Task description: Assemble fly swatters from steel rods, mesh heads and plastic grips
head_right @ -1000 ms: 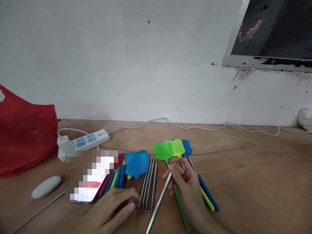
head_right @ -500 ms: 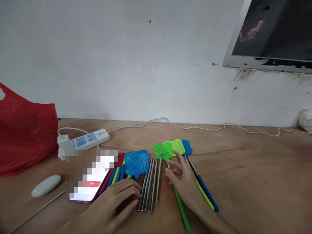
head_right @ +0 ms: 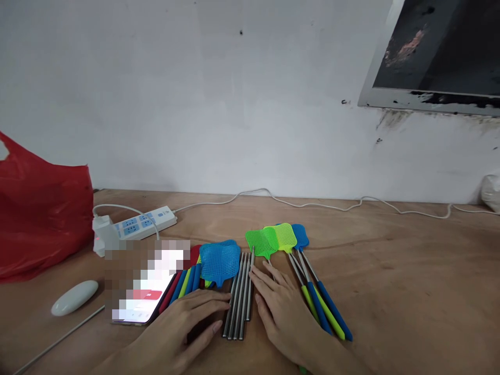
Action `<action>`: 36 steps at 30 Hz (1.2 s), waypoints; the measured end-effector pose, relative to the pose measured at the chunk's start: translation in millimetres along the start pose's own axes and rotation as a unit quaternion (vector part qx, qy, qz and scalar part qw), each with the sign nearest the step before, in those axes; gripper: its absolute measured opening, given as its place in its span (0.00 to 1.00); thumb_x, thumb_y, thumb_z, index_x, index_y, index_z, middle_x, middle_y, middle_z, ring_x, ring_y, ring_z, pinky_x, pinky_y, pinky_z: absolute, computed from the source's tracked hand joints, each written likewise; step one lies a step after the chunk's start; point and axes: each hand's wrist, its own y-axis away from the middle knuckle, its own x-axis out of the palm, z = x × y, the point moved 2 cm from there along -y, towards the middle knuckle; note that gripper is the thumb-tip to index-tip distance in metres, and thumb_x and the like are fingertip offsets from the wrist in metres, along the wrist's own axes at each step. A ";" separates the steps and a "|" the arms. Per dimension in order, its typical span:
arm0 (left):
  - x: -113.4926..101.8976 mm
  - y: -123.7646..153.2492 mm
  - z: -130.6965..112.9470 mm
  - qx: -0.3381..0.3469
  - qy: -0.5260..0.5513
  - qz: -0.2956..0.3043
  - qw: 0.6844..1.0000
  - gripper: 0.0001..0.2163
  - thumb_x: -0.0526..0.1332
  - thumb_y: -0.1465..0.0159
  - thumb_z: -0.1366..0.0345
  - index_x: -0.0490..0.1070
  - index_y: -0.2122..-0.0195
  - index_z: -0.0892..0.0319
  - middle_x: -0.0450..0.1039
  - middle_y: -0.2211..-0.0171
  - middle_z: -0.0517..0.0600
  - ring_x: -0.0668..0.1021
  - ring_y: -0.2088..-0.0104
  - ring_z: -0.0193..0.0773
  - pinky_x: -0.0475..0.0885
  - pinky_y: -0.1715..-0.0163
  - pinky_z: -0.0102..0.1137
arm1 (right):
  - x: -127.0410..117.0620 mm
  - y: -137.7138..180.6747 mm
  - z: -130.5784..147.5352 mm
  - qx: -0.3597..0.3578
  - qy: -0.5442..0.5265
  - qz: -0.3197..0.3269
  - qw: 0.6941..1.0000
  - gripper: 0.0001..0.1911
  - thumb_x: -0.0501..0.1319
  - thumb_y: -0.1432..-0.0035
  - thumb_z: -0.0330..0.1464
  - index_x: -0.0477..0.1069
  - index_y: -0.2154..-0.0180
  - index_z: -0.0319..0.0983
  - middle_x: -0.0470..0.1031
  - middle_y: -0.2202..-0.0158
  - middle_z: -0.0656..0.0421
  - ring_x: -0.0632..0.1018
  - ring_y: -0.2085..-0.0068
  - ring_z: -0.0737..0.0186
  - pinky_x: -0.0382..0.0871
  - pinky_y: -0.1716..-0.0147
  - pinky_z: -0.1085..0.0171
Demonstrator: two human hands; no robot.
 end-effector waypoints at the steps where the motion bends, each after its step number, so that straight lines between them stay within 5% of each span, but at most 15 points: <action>1: 0.4 0.1 0.3 0.000 -0.006 -0.006 1.000 0.13 0.57 0.31 0.68 0.73 0.48 0.55 0.76 0.45 0.54 0.77 0.46 0.46 0.72 0.43 0.43 | -0.1 0.1 0.4 -0.002 0.006 0.008 1.000 0.27 0.54 0.33 0.30 0.61 0.34 0.51 0.67 0.35 0.58 0.63 0.33 0.45 0.62 0.38 0.42; 14: -0.4 -3.7 1.0 -0.003 -0.052 -0.002 0.999 0.19 0.62 0.35 0.68 0.71 0.42 0.54 0.76 0.45 0.53 0.78 0.46 0.49 0.73 0.44 0.45 | -0.9 -2.5 4.4 -0.012 0.099 0.062 0.993 0.27 0.58 0.41 0.28 0.69 0.40 0.37 0.72 0.39 0.52 0.66 0.35 0.47 0.64 0.38 0.44; 25: 1.5 -4.7 3.4 -0.017 -0.076 0.049 0.996 0.27 0.66 0.37 0.61 0.67 0.38 0.63 0.71 0.40 0.59 0.74 0.41 0.54 0.70 0.41 0.51 | -11.2 0.8 10.7 -0.057 0.105 0.143 0.982 0.42 0.66 0.49 0.40 0.62 0.35 0.34 0.57 0.31 0.49 0.59 0.32 0.41 0.57 0.35 0.40; 36: 5.3 -2.3 5.5 0.001 -0.080 0.034 0.996 0.25 0.67 0.37 0.62 0.69 0.39 0.59 0.74 0.42 0.57 0.77 0.44 0.52 0.73 0.43 0.47 | -8.7 -2.1 12.7 -0.051 0.079 0.184 0.978 0.44 0.67 0.47 0.47 0.63 0.36 0.29 0.59 0.33 0.43 0.64 0.33 0.43 0.61 0.36 0.47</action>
